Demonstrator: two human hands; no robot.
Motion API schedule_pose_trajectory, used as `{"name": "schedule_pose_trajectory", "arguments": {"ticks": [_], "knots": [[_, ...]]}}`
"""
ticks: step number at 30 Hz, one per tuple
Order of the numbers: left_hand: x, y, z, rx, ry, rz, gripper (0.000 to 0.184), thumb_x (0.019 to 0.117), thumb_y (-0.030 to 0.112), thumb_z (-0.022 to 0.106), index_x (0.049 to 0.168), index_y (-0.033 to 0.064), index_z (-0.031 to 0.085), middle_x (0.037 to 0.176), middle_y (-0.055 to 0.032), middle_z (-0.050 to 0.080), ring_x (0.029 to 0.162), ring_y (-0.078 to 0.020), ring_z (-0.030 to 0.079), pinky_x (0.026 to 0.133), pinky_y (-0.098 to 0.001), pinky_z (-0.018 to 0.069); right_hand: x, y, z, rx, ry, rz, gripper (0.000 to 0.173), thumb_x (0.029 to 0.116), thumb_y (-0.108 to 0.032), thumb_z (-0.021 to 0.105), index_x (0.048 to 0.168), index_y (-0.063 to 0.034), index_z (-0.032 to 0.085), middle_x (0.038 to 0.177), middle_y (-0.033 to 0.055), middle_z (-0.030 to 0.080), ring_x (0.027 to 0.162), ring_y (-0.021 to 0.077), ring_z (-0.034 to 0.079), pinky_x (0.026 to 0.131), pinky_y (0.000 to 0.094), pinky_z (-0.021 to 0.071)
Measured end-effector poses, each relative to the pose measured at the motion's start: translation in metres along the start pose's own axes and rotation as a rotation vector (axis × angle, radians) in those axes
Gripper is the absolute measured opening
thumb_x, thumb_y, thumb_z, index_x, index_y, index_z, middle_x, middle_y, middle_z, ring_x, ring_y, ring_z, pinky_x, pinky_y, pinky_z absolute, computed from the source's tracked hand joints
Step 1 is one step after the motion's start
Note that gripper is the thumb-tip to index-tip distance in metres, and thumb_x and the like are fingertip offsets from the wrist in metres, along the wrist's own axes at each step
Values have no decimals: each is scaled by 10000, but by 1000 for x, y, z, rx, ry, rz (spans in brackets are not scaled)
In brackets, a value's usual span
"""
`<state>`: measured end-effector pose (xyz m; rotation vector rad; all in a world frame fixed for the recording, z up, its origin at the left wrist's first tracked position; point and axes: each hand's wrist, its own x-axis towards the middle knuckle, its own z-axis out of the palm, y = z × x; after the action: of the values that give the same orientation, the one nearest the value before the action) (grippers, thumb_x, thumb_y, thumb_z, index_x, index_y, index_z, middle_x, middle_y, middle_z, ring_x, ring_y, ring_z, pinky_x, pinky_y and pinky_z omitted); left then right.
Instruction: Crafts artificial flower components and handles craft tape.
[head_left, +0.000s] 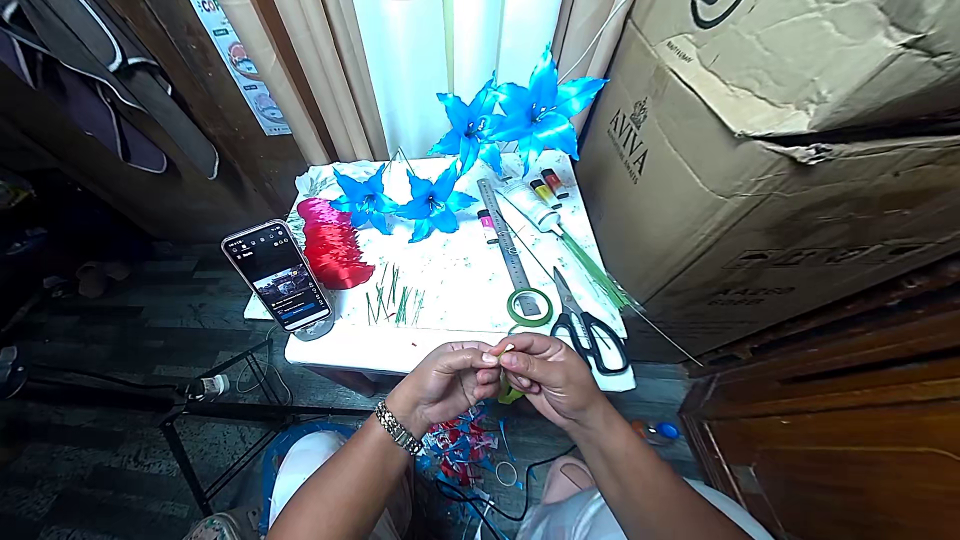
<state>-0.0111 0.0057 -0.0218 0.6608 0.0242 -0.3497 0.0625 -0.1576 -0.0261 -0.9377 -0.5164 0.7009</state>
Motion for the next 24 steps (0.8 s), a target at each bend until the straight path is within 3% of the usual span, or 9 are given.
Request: {"name": "schedule_pose_trajectory", "arguments": {"ticks": [3, 5, 8, 10, 12, 17, 24], "knots": [[0, 0, 9, 155, 162, 137, 236, 981, 39, 504, 835, 84, 684, 674, 35, 628, 618, -42, 605, 646, -208, 531, 1, 0, 1, -40, 114, -53, 157, 927, -13, 667, 911, -103, 795, 760, -40, 721, 549, -56, 536, 521, 108, 443], [0, -4, 13, 472, 294, 350, 161, 972, -15, 556, 908, 27, 698, 739, 9, 695, 670, -45, 654, 680, -207, 558, 3, 3, 3, -66, 220, -73, 170, 923, 20, 652, 890, -86, 780, 729, -35, 704, 526, -47, 516, 501, 111, 428], [2, -13, 10, 1008, 438, 640, 94, 946, 56, 659, 974, -14, 716, 835, 11, 717, 761, -14, 670, 749, -197, 567, 4, 5, 7, -107, 322, -87, 168, 920, 40, 641, 877, -74, 757, 720, -47, 688, 507, -48, 483, 480, 109, 393], [4, -19, 7, 1143, 485, 743, 135, 953, 88, 652, 967, -25, 724, 845, -10, 720, 778, -10, 666, 765, -192, 560, 5, 8, 9, -128, 352, -101, 161, 920, 42, 645, 878, -72, 751, 715, -53, 684, 500, -51, 471, 474, 108, 385], [4, -21, 11, 1026, 500, 704, 114, 956, 58, 617, 951, -15, 705, 811, 9, 696, 743, -7, 650, 728, -181, 551, 5, 10, 10, -157, 351, -108, 145, 921, 32, 654, 883, -71, 749, 721, -58, 683, 509, -51, 469, 483, 110, 384], [4, -17, 22, 213, 419, 371, 244, 1010, 6, 462, 849, 40, 643, 671, 8, 610, 617, -52, 589, 640, -202, 513, 4, 10, 8, -144, 236, -108, 146, 949, 1, 635, 928, -67, 762, 737, -50, 689, 525, -54, 483, 502, 107, 400], [2, -14, 13, -116, 213, 164, 238, 1008, 65, 428, 880, 87, 627, 689, 18, 584, 608, -58, 578, 640, -211, 523, 1, 9, 7, -23, 128, -71, 167, 966, -34, 632, 976, -88, 790, 758, -36, 712, 557, -44, 542, 539, 121, 465]]}}
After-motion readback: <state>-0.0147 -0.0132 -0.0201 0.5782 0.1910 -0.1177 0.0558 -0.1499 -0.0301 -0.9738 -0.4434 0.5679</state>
